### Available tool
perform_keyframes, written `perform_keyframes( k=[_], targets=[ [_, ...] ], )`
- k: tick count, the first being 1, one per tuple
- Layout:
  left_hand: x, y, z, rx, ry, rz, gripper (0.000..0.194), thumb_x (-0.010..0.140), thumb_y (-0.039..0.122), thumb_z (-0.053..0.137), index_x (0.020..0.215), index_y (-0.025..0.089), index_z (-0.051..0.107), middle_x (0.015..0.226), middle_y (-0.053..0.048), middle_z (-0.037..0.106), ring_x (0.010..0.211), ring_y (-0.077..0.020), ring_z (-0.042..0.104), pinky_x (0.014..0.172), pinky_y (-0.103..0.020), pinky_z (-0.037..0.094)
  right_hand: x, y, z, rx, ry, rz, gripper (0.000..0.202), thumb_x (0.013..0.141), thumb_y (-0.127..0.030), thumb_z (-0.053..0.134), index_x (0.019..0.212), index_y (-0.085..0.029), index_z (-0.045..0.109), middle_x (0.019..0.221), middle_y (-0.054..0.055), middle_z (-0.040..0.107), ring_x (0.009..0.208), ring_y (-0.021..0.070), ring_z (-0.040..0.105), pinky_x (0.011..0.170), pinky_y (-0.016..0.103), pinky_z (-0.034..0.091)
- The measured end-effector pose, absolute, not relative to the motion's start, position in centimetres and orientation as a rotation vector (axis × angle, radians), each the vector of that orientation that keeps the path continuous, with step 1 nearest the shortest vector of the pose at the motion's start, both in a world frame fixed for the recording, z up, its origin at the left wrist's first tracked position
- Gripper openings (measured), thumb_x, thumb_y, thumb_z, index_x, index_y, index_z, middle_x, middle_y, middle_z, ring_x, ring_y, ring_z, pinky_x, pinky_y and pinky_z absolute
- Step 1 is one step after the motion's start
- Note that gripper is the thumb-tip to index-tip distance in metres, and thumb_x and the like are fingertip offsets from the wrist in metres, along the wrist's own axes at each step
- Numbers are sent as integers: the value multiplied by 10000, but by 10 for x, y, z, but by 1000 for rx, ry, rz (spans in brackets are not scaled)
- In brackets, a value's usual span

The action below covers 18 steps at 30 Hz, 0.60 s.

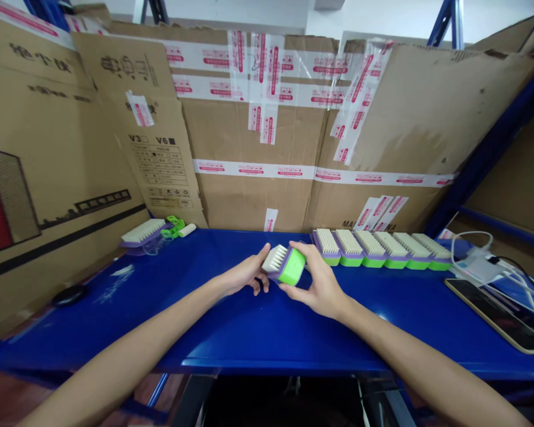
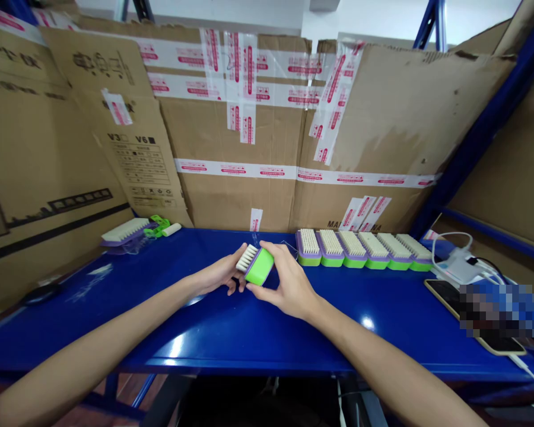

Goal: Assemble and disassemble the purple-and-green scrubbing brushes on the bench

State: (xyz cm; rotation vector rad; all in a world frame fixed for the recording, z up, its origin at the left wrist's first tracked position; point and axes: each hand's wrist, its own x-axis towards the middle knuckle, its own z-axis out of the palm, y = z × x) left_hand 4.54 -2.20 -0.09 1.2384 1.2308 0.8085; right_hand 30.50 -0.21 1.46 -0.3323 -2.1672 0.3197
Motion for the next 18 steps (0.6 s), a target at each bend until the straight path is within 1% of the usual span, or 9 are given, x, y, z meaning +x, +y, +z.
perform_keyframes(
  k=[3,6,8,12,15,18],
  targets=[
    [46,-25,1,1242,1229,812,1056,817,1136,446,1056,149,736,760,-93,727,665,-229,719,489,-262,457,306,-1,17,-279,-2177,301,857,1021,-500,839,1730,-325,390,1521,157,662,1359,361,698,1111,571,655],
    [47,-27,3,1237,1226,817,1047,816,1135,449,1029,150,733,725,-85,713,652,-228,721,483,-253,457,307,-2,19,-282,-2192,287,858,1019,-532,833,1724,-310,396,1523,162,661,1369,364,697,1133,588,646],
    [47,-27,4,1240,1214,821,1048,829,1129,441,1041,146,737,723,-88,719,641,-221,718,482,-247,456,307,-3,20,-322,-2205,296,854,1026,-542,821,1725,-312,389,1504,161,666,1325,354,718,1084,575,674],
    [48,-27,4,1229,1212,832,1069,836,1130,421,1103,148,748,731,-81,728,612,-214,700,469,-251,463,307,-7,22,-264,-2152,277,878,1010,-551,841,1726,-327,384,1521,163,650,1335,356,715,1073,565,685],
    [48,-28,4,1218,1213,843,1059,855,1123,393,1083,151,744,713,-73,715,588,-208,684,465,-256,469,305,-10,23,-261,-2175,298,850,1035,-540,817,1733,-334,378,1498,152,663,1299,340,734,1034,539,703],
    [48,-29,5,1207,1211,844,1044,869,1114,391,1066,151,740,757,-90,738,617,-215,701,482,-268,501,304,-11,23,-232,-2178,249,886,1022,-543,832,1742,-318,366,1526,169,645,1379,362,703,1107,572,671]
  ],
)
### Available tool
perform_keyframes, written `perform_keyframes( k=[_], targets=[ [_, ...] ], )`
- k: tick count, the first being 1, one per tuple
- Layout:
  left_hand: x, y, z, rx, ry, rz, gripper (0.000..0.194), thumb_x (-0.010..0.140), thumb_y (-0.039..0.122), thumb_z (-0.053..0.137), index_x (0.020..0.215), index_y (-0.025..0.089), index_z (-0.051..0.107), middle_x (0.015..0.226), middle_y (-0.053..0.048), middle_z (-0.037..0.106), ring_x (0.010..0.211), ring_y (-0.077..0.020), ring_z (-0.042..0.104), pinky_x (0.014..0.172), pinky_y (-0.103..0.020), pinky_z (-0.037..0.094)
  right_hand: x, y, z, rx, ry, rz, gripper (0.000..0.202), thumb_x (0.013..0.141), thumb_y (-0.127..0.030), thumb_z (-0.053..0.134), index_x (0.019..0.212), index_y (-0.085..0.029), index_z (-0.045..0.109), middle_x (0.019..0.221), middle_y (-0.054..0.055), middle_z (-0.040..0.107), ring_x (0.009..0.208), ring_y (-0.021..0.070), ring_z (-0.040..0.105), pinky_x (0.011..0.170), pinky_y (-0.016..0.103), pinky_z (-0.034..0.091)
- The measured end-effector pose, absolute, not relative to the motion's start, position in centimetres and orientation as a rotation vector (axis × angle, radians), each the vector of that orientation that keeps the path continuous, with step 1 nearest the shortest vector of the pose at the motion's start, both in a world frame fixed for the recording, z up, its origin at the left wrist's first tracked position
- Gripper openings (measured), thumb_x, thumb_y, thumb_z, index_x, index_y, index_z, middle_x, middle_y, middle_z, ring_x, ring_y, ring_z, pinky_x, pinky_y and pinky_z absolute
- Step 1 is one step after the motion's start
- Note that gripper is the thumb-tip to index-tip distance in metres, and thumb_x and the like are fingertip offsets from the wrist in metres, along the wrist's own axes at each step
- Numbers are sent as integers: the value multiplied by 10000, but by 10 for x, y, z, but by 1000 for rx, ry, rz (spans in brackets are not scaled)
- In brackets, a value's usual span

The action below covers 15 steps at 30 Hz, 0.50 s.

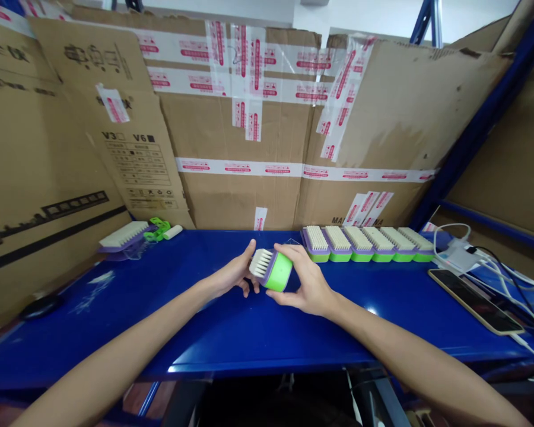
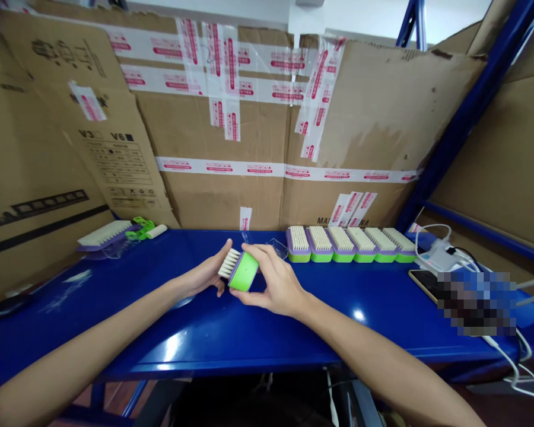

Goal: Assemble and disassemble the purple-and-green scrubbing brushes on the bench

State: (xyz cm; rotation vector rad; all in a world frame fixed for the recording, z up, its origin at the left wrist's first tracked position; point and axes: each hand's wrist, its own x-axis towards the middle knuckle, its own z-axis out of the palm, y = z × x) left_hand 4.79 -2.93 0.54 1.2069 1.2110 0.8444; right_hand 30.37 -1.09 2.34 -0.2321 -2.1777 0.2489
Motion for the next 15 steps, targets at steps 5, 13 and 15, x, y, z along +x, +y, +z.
perform_keyframes(
  k=[5,13,15],
  targets=[
    [49,-33,8,1200,1184,857,1048,890,1094,407,1132,140,765,870,-138,801,691,-241,736,557,-313,582,305,-11,25,-186,-2166,202,930,1006,-531,855,1759,-335,345,1524,161,653,1389,361,701,1141,576,652],
    [45,-30,7,1108,1110,909,1010,857,1084,524,1122,144,783,1105,-209,848,1044,-356,798,788,-386,659,303,-11,22,-234,-2224,199,936,1007,-582,834,1753,-297,345,1549,183,655,1416,377,695,1162,605,639],
    [43,-28,5,1088,1115,911,1001,860,1081,524,1092,143,785,1094,-209,848,1044,-358,795,789,-385,655,303,-11,21,-232,-2225,200,943,1007,-578,839,1756,-301,338,1550,183,651,1419,373,695,1159,592,642]
  ],
)
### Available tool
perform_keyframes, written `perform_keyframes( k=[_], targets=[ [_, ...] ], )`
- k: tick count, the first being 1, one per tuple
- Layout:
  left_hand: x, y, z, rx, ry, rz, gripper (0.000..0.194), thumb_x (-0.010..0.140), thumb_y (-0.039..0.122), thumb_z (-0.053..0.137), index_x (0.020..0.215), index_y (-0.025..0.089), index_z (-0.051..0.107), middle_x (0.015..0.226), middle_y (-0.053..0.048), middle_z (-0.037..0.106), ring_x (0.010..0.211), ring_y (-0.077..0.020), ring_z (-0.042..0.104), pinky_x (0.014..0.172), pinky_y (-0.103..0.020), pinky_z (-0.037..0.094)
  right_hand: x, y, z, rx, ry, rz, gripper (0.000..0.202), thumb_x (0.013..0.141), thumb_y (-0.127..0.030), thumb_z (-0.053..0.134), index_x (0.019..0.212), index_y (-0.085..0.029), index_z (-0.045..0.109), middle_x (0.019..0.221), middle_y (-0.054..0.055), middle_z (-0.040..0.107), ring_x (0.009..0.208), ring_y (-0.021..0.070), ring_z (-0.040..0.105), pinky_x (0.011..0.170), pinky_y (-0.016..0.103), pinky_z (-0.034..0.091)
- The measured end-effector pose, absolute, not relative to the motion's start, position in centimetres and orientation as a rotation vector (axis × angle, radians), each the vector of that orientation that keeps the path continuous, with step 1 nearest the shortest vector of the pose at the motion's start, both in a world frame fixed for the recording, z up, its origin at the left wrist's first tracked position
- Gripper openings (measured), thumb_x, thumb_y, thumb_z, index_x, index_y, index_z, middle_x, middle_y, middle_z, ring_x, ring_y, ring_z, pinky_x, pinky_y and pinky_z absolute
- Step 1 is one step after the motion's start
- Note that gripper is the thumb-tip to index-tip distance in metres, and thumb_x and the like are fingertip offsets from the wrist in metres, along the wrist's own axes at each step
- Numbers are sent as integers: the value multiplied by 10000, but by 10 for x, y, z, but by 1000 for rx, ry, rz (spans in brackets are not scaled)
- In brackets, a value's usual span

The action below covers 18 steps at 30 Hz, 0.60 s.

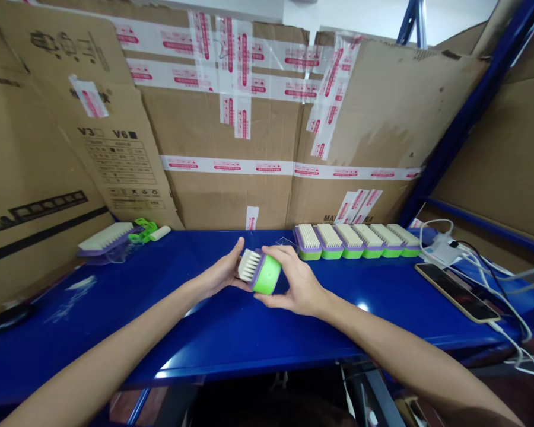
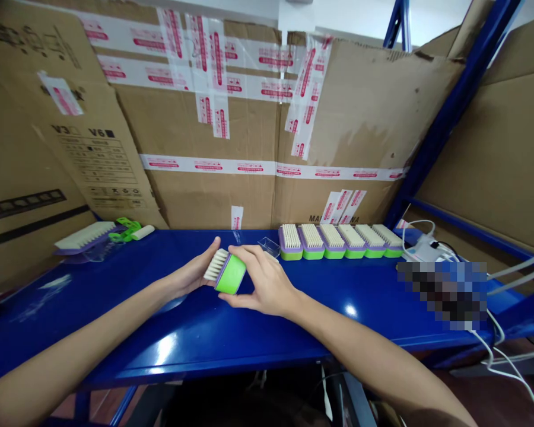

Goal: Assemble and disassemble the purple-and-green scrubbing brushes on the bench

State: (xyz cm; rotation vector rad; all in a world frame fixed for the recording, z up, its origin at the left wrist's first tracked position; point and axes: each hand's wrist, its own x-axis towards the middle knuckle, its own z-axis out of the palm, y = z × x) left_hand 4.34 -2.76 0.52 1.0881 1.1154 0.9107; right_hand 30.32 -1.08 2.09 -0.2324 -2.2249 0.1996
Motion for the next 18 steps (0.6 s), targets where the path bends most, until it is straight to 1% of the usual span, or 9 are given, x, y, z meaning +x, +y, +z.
perform_keyframes(
  k=[3,6,9,11,15,18],
  targets=[
    [43,-26,4,1062,1126,938,968,881,1058,540,1069,141,785,1047,-200,846,1026,-357,796,771,-380,651,304,-12,20,-224,-2233,207,970,992,-537,868,1766,-316,326,1568,175,643,1425,369,692,1172,580,634],
    [44,-26,4,1053,1123,968,939,914,1024,552,1116,139,794,1067,-200,849,1010,-348,801,758,-374,655,304,-13,21,-248,-2216,242,976,986,-517,874,1765,-324,318,1555,163,657,1417,370,693,1181,591,623],
    [45,-27,5,1054,1123,970,946,941,1006,533,1206,139,799,1136,-213,851,1007,-341,808,774,-390,671,304,-13,22,-271,-2188,261,934,994,-551,858,1743,-317,350,1539,161,666,1407,369,694,1176,601,624],
    [44,-27,5,1059,1135,973,961,943,1011,517,1237,140,798,1155,-217,851,1003,-338,812,784,-395,678,304,-13,23,-282,-2191,252,955,981,-571,864,1743,-312,349,1557,168,654,1432,379,677,1194,614,612],
    [44,-27,6,1068,1139,931,988,932,1031,495,1185,128,807,1140,-227,850,981,-335,811,796,-395,671,305,-12,23,-306,-2212,267,976,971,-540,881,1751,-319,337,1553,163,656,1420,375,684,1197,610,609],
    [46,-27,7,1081,1126,957,976,918,1037,516,1129,129,807,1092,-208,852,994,-335,801,790,-379,650,305,-12,22,-293,-2224,250,989,975,-540,879,1756,-314,316,1568,174,645,1440,381,677,1206,618,603]
  ],
)
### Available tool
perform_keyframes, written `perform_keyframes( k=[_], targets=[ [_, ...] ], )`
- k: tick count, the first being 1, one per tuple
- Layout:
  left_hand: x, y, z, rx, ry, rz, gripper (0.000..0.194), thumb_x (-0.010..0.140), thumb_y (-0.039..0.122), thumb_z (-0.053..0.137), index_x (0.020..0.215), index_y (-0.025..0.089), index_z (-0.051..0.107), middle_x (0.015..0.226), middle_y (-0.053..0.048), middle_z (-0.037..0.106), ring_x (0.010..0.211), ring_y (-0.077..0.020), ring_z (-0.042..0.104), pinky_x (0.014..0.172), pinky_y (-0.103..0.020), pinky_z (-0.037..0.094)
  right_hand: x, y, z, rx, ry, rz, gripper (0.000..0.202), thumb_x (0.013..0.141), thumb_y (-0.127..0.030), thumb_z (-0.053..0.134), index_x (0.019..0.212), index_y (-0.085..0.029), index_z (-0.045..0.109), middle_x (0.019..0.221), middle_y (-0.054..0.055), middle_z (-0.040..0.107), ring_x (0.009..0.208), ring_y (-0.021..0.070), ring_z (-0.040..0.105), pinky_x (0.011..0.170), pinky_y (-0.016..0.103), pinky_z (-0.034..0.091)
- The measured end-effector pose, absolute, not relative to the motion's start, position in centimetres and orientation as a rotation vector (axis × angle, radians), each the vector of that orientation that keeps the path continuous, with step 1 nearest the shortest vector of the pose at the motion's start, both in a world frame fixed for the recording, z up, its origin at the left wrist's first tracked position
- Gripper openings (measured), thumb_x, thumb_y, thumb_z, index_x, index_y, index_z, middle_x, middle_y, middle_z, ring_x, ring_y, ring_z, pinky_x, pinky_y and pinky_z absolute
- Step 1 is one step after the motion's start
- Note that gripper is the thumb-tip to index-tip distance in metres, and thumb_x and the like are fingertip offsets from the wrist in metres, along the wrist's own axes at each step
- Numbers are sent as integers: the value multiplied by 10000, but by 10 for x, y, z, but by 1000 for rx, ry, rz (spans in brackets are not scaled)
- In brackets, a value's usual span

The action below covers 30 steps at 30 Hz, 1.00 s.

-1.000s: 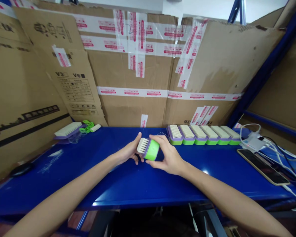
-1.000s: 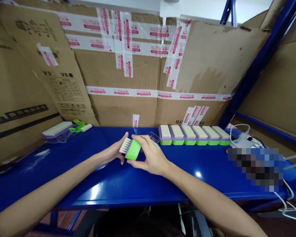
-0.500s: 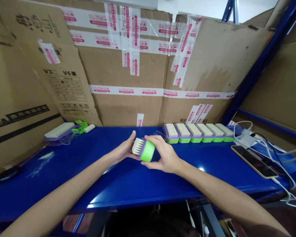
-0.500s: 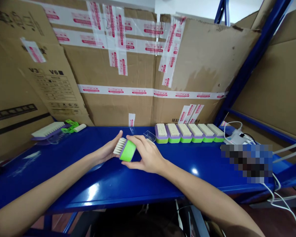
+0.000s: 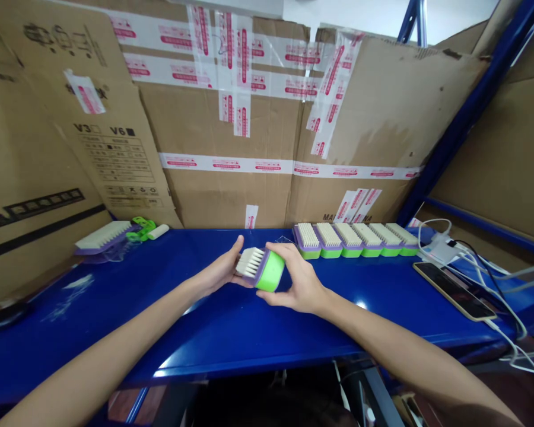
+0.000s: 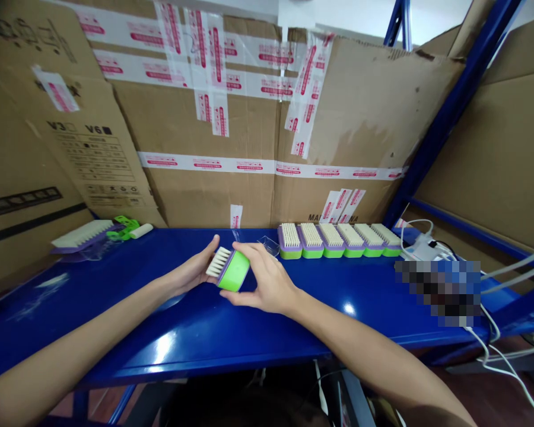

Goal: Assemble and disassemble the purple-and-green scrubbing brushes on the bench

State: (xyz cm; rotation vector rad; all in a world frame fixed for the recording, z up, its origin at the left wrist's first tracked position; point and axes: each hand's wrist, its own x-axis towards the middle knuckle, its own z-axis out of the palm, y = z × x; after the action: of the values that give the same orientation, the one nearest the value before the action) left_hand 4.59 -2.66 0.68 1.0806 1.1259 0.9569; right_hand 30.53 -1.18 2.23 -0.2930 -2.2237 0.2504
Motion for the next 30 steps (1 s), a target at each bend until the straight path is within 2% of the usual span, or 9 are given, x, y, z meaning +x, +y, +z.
perform_keyframes(
  k=[5,9,14,22,25,30],
  targets=[
    [47,-24,2,1086,1124,1001,971,897,1039,554,1103,124,806,1045,-189,849,973,-320,785,788,-351,608,304,-12,20,-232,-2275,204,1009,990,-527,863,1769,-304,261,1594,190,628,1474,390,663,1195,618,618],
    [45,-23,2,1065,1063,961,995,909,1038,536,1206,126,799,1092,-195,848,1032,-334,788,816,-365,620,304,-13,21,-275,-2281,236,957,1007,-555,832,1754,-299,292,1563,191,639,1457,394,667,1181,632,627],
    [46,-25,3,1062,974,914,983,938,1023,505,1335,157,747,1156,-211,841,1085,-364,794,802,-407,659,306,-13,25,-309,-2237,280,899,1007,-518,831,1728,-294,344,1551,186,628,1440,393,667,1184,643,622],
    [43,-19,-3,1062,985,898,990,921,1044,487,1251,149,754,1110,-209,837,1056,-356,793,778,-398,667,306,-12,23,-297,-2264,281,887,1018,-508,835,1726,-305,340,1548,190,618,1443,411,669,1165,653,639],
    [42,-19,-4,1073,964,895,1003,934,1037,474,1319,152,743,1146,-215,838,1083,-361,796,805,-413,674,305,-12,22,-295,-2232,271,901,1010,-505,845,1725,-309,333,1547,189,606,1463,415,650,1171,655,635],
    [41,-17,-5,1107,930,873,1047,939,1042,436,1427,158,714,1208,-226,837,1011,-348,812,806,-435,689,304,-10,22,-298,-2212,255,900,1013,-479,851,1724,-316,324,1540,184,616,1448,416,654,1177,666,626]
  ],
)
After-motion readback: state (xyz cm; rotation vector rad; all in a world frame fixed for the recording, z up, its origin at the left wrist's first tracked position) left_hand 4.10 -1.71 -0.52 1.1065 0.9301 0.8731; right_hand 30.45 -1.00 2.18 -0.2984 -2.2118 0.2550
